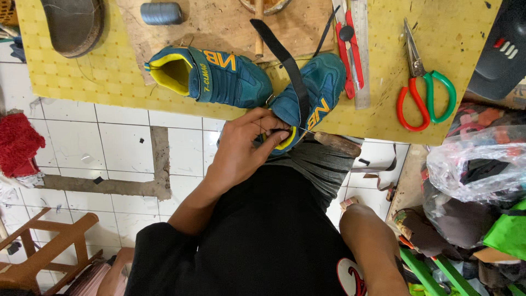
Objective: The person sews a black strap onto a blue and yellow sneaker using a needle and thread. The person holds the shoe steady with one hand while passing the needle through the strap and shoe material with the other hand, repeating the stitching motion along the strap's edge.
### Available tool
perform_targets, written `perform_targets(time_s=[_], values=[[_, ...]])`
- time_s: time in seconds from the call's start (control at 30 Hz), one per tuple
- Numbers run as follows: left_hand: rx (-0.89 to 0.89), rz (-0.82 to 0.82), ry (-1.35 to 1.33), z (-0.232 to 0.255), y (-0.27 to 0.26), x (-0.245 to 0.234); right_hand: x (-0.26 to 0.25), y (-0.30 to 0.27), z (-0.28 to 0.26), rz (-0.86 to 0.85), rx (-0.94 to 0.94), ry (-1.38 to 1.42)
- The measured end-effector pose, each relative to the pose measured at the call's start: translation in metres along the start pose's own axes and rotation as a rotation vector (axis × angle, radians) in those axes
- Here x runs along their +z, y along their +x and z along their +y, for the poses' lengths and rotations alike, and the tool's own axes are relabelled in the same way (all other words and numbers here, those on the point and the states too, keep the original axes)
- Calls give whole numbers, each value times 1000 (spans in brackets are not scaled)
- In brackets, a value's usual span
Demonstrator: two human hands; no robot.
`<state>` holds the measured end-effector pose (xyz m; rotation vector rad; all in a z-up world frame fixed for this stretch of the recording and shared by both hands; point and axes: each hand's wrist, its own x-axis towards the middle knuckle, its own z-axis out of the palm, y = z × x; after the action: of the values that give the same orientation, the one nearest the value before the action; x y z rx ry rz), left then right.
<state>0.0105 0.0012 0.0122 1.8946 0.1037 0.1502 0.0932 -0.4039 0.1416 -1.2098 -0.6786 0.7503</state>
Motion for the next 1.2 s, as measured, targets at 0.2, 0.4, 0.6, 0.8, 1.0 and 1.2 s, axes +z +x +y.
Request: perform_targets(time_s=[0.2,0.4,0.6,0.8,1.0,1.2], values=[[-28,-12,-15,-8,-4,3,81,60,-2,53,19,-440],[-46,-34,-47,-5,-6,4,97,101,35,106,36,-886],[-82,-30,-83,12,-9,2,111,159,90,-103,231,-1484],[-146,-157,-641,-19,-16,-6,109,166,102,-74,361,-1448],[-189,-180,-662,-31,-14,5,108,163,112,18,315,-1379],[-59,121,-147,0,-12,18,110,164,116,56,266,-1334]])
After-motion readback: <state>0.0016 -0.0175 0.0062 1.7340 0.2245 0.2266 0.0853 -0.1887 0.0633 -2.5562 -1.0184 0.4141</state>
